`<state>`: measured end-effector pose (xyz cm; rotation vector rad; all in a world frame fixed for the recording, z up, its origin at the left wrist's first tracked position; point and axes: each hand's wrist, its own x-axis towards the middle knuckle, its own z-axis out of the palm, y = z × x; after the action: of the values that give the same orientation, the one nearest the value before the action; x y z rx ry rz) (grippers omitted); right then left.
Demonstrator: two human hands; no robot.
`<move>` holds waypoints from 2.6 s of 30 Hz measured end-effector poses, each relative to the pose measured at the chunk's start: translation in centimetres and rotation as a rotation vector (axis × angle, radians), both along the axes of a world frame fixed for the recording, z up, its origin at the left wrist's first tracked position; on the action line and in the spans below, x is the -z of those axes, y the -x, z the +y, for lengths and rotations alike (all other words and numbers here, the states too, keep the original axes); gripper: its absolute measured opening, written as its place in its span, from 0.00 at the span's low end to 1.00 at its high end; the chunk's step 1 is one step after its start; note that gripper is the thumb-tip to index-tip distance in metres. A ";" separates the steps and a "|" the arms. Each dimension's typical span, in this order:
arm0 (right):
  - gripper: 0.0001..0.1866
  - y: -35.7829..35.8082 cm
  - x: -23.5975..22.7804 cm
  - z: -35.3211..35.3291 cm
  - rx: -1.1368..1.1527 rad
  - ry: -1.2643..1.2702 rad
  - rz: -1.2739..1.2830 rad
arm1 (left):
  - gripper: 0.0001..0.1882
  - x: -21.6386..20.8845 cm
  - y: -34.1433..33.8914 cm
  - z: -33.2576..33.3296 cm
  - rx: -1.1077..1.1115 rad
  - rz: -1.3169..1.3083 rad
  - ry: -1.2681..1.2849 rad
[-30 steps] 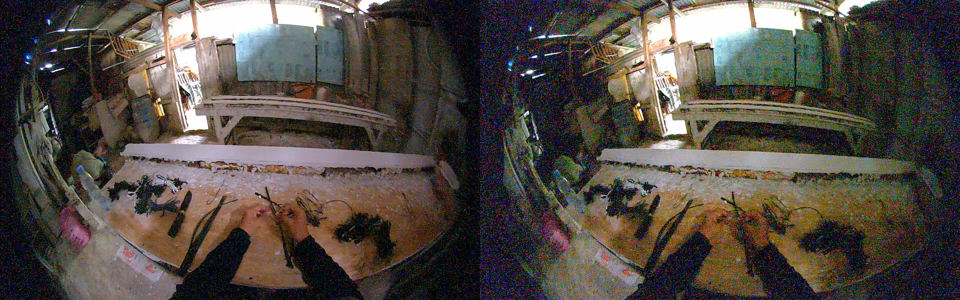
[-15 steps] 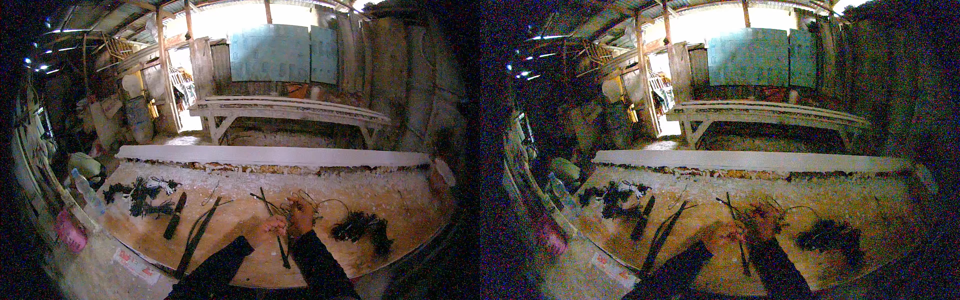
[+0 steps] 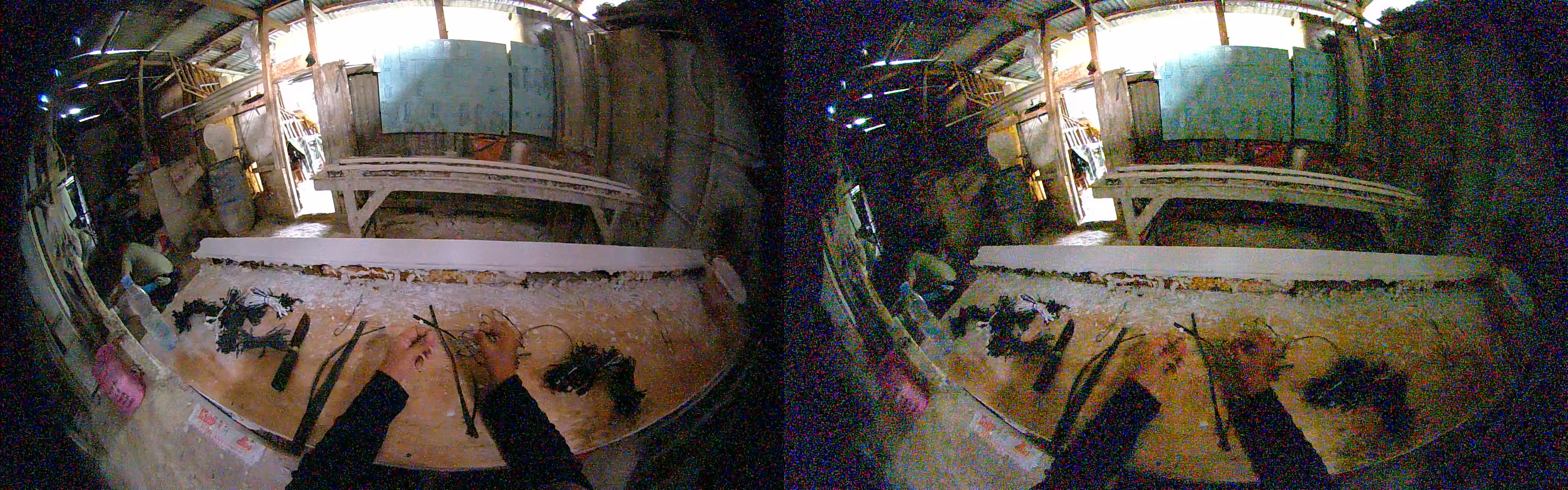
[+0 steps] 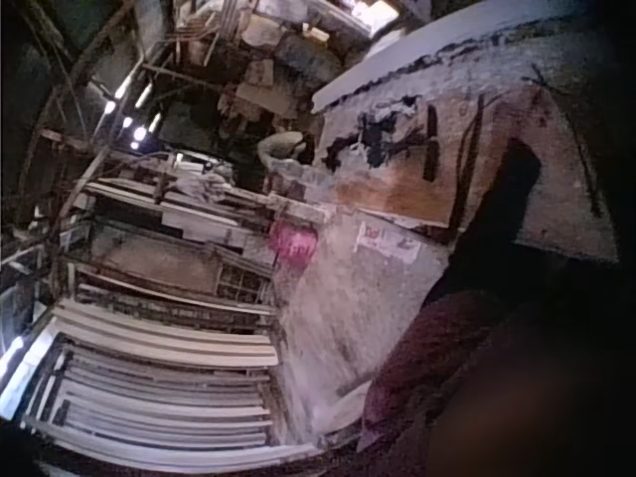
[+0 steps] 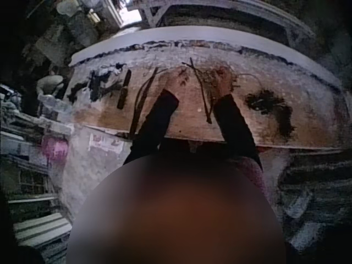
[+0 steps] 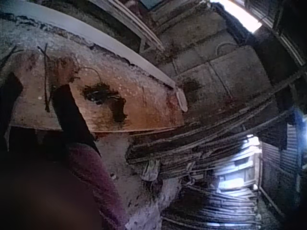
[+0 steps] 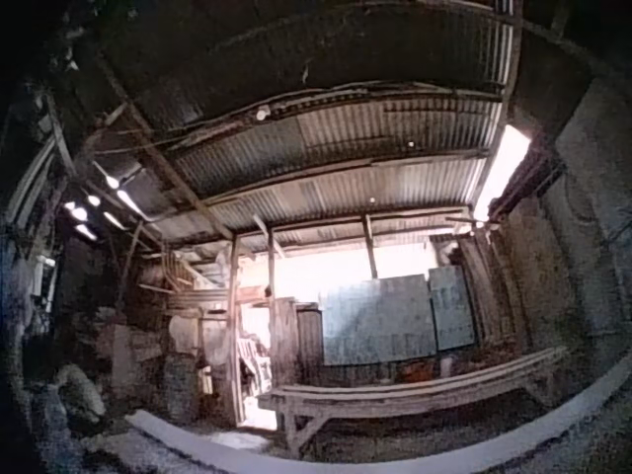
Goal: The person repeatedly picks up black cable ties from a pile on a wooden workbench, loops them around a small object, and tightens them by hand. The person places the tied units back on the table and continues the process with additional cable ties.
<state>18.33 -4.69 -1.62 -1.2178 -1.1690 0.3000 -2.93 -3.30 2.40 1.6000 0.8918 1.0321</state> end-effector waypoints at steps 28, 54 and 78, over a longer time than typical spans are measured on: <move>0.08 3.6 -4.9 -3.8 -0.109 0.134 -0.266 | 0.13 0.1 2.8 1.9 -0.230 -0.164 0.162; 0.05 0.6 -5.4 -3.5 0.341 -0.032 -0.884 | 0.14 4.8 1.3 4.4 -0.117 -0.240 0.052; 0.12 4.8 -5.0 -5.5 -0.080 0.407 -1.015 | 0.14 9.0 -0.8 5.1 -0.133 0.180 -0.295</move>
<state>13.55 -10.19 3.34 -1.7581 -2.0964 -0.0604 -2.17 1.84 -6.56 1.9248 1.0141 1.1681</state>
